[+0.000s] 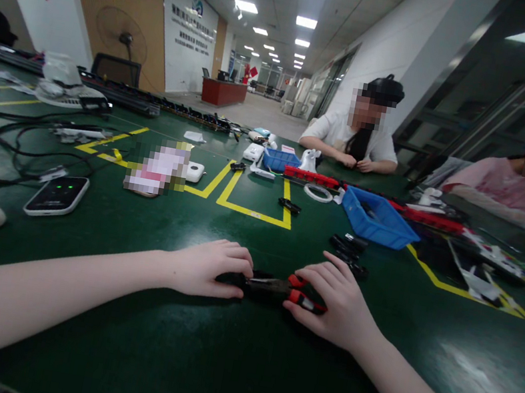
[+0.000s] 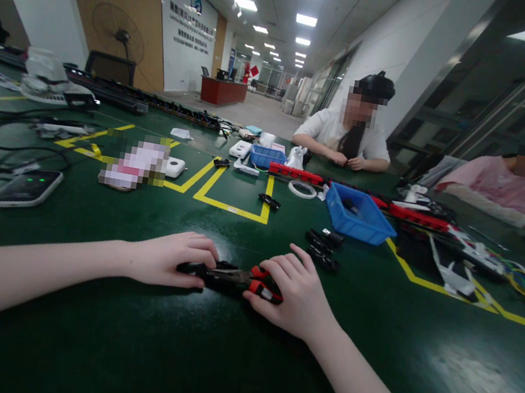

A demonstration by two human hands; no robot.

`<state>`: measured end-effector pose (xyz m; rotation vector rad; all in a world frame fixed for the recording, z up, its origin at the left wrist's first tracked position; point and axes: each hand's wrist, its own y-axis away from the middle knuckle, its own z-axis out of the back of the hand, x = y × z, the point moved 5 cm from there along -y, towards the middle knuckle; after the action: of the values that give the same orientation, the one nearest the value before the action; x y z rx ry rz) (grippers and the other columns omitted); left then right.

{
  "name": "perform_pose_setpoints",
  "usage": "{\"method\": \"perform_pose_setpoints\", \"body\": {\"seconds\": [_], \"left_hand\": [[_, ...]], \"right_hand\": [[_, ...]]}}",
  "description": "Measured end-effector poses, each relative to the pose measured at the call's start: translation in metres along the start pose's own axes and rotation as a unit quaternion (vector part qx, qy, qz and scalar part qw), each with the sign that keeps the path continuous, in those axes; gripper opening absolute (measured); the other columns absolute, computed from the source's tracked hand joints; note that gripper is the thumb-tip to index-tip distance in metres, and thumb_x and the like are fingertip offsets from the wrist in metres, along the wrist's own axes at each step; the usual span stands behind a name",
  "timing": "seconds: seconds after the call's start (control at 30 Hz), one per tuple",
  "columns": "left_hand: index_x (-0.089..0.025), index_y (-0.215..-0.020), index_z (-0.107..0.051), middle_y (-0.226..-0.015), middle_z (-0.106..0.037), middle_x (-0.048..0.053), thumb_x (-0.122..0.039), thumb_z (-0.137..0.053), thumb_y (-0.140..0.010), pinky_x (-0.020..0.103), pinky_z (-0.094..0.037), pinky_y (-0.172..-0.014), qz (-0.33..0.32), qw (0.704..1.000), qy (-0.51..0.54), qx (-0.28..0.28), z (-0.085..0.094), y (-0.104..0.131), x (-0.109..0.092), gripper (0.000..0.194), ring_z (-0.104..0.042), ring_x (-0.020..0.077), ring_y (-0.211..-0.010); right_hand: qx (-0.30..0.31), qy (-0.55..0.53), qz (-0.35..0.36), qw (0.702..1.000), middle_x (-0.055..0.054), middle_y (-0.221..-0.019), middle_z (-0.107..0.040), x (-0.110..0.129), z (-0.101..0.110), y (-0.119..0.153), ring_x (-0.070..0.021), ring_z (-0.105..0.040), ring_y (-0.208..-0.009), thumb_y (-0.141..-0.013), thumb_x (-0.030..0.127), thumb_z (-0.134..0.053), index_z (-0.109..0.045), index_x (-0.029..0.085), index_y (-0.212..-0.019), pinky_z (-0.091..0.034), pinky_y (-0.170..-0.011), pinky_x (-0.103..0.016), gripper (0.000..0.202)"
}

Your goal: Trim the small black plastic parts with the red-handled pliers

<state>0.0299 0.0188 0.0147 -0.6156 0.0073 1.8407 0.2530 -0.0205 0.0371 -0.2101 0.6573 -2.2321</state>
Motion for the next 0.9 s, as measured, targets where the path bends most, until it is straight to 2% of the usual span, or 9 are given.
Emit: {"method": "perform_pose_setpoints", "body": {"seconds": [0.23, 0.33, 0.43, 0.9], "left_hand": [[-0.019, -0.109, -0.062, -0.117, -0.064, 0.008, -0.027, -0.067, -0.093, 0.036, -0.047, -0.092, -0.001, 1.000, -0.003, 0.006, -0.0002, 0.0001, 0.0005, 0.019, -0.061, 0.0243, -0.106], [-0.019, -0.109, -0.062, -0.117, -0.064, 0.009, -0.028, -0.066, -0.094, 0.037, -0.048, -0.092, -0.001, 1.000, -0.003, 0.004, -0.0001, 0.0000, 0.0002, 0.018, -0.062, 0.0242, -0.105], [-0.018, -0.109, -0.062, -0.116, -0.064, 0.009, -0.027, -0.065, -0.094, 0.038, -0.048, -0.093, 0.000, 1.000, -0.003, 0.003, -0.0002, 0.0000, 0.0001, 0.018, -0.062, 0.0244, -0.105], [-0.019, -0.110, -0.061, -0.116, -0.064, 0.007, -0.029, -0.067, -0.094, 0.036, -0.047, -0.091, -0.001, 1.000, -0.008, 0.003, -0.0003, 0.0000, 0.0005, 0.020, -0.062, 0.0243, -0.107]], "right_hand": [[0.008, -0.012, -0.001, 1.000, -0.007, -0.092, -0.073, 0.0033, -0.0015, -0.0014, -0.0247, -0.070, -0.085, -0.085, 0.043, -0.070, -0.064, 0.020, -0.103, -0.049, -0.100, -0.055, 0.030], [0.021, -0.020, -0.014, 0.999, -0.009, -0.092, -0.073, 0.0032, -0.0019, -0.0016, -0.0241, -0.069, -0.082, -0.085, 0.043, -0.070, -0.065, 0.019, -0.102, -0.057, -0.081, -0.043, 0.029], [0.031, -0.032, -0.023, 0.999, -0.010, -0.092, -0.071, 0.0032, -0.0015, -0.0015, -0.0225, -0.067, -0.079, -0.085, 0.041, -0.069, -0.066, 0.018, -0.102, -0.056, -0.068, -0.036, 0.028], [0.049, -0.050, -0.021, 0.997, -0.009, -0.092, -0.070, -0.0019, 0.0009, 0.0000, -0.0220, -0.066, -0.079, -0.087, 0.040, -0.067, -0.064, 0.018, -0.102, -0.056, -0.068, -0.035, 0.027]]}}
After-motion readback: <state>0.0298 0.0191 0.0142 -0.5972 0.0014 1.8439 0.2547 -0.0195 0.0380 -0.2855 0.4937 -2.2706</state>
